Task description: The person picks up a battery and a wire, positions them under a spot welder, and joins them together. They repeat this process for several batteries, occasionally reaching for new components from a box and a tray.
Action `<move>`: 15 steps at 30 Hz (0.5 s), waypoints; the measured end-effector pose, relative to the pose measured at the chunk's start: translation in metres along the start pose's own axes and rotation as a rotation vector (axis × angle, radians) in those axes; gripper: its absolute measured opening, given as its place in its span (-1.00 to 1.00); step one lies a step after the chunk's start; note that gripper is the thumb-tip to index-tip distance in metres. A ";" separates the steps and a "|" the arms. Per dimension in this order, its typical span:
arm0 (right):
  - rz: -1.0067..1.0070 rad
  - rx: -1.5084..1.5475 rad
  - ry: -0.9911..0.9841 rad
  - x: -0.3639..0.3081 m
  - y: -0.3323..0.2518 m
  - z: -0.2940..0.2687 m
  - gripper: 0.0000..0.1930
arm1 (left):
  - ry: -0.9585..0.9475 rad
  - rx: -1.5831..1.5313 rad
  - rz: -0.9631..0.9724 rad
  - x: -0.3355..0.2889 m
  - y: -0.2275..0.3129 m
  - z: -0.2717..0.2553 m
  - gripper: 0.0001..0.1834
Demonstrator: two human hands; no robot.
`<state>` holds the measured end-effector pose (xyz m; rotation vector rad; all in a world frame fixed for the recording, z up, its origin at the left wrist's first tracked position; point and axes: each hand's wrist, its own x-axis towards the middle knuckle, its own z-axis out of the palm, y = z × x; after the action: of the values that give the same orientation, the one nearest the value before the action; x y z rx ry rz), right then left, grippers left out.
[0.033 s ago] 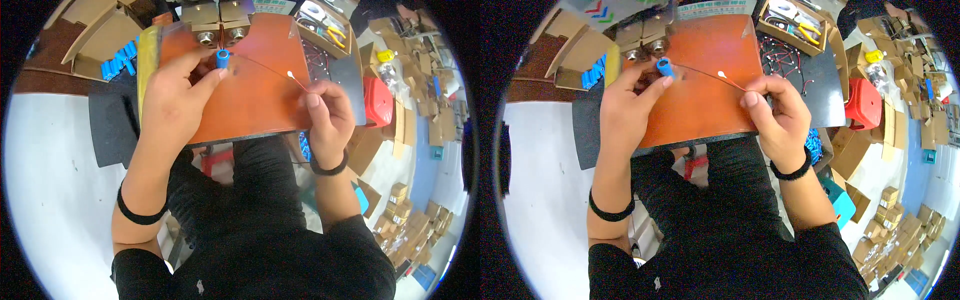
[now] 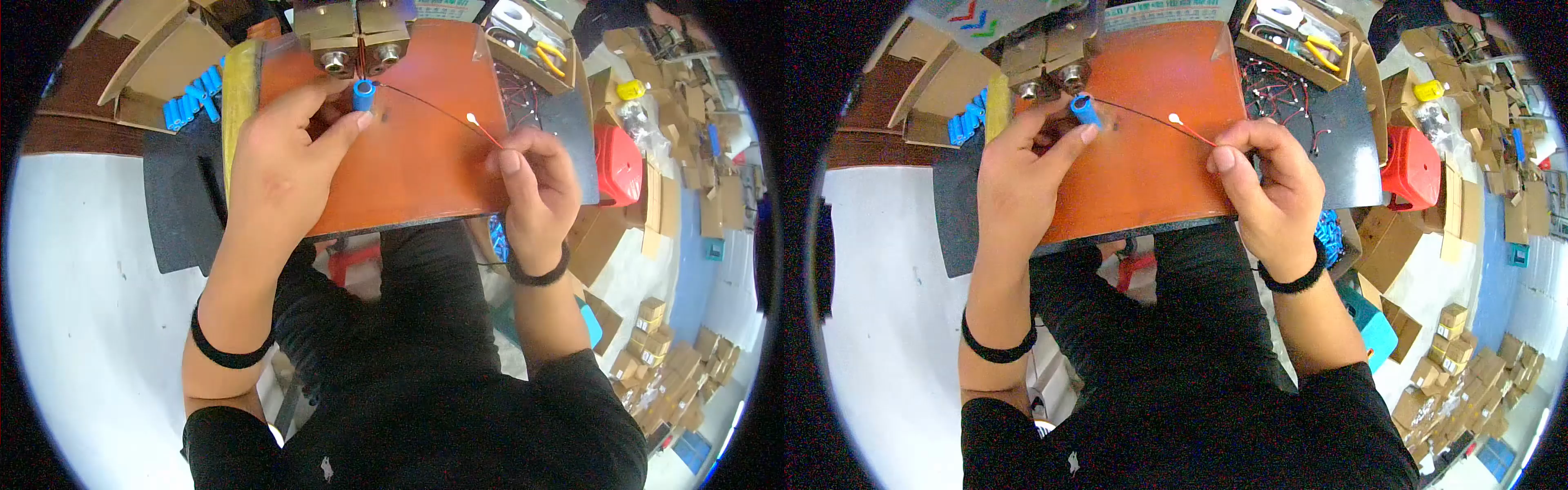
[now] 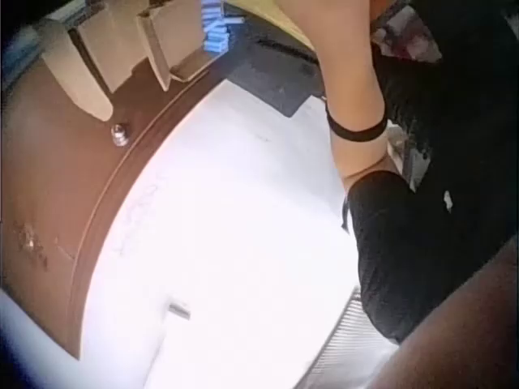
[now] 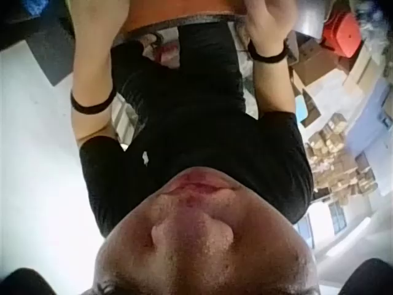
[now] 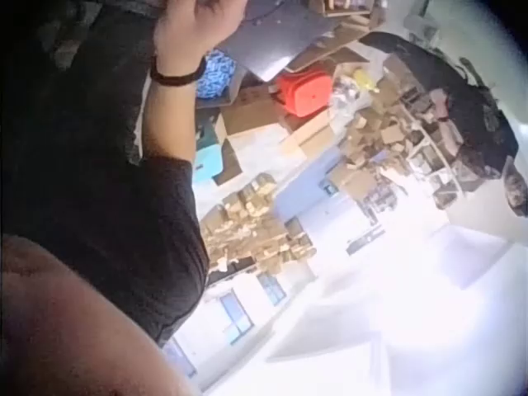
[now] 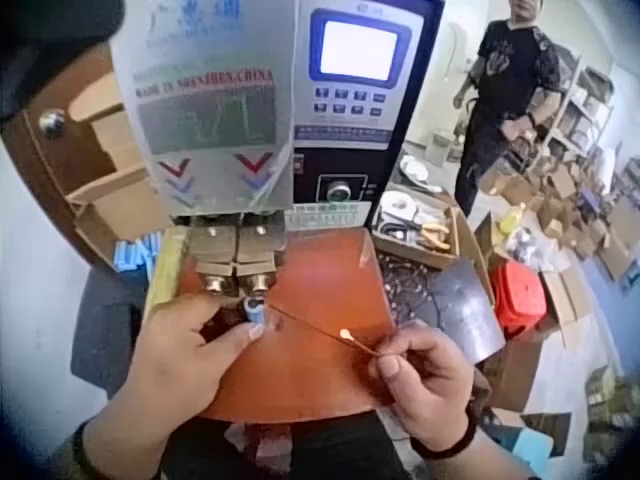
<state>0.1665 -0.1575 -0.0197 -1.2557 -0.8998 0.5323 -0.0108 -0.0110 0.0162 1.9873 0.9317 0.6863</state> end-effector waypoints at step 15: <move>-0.063 -0.229 -0.021 0.006 0.000 0.001 -0.94 | -0.040 0.040 -0.064 0.006 0.005 -0.003 -0.67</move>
<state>0.1693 -0.1518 -0.0179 -1.4251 -1.0365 0.4015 -0.0076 -0.0070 0.0231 1.9897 0.9877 0.5942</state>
